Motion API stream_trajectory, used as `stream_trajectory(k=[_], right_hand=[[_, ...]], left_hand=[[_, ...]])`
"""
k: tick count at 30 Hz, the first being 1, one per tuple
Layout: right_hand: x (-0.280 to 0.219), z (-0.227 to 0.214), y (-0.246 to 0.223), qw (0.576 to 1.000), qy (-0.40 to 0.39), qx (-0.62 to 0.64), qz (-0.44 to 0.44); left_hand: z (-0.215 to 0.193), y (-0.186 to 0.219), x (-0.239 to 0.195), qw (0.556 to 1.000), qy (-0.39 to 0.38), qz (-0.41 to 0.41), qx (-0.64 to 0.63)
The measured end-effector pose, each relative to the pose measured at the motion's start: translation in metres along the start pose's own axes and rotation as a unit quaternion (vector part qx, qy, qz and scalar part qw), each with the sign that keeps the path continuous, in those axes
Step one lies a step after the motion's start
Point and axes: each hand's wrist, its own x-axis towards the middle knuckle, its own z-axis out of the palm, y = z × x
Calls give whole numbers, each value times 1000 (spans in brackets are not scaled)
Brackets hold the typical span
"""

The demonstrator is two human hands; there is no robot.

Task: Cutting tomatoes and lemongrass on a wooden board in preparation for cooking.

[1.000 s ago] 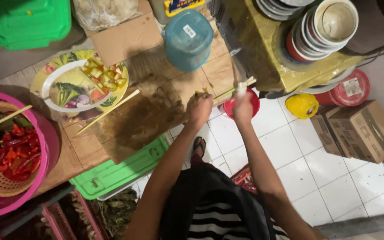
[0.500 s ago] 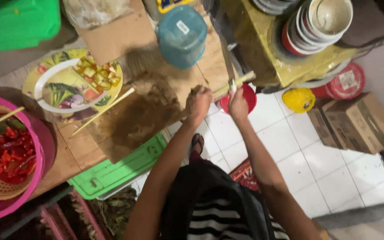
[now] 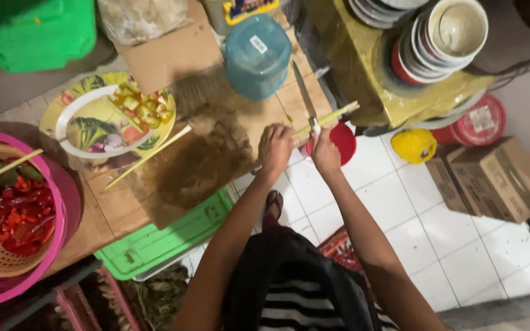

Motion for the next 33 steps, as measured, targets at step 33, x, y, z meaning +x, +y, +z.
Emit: stream_trajectory(k=[33], right_hand=[[-40, -12, -1, 927, 100, 361, 16]], left_hand=[[41, -4, 2, 968, -160, -36, -190]])
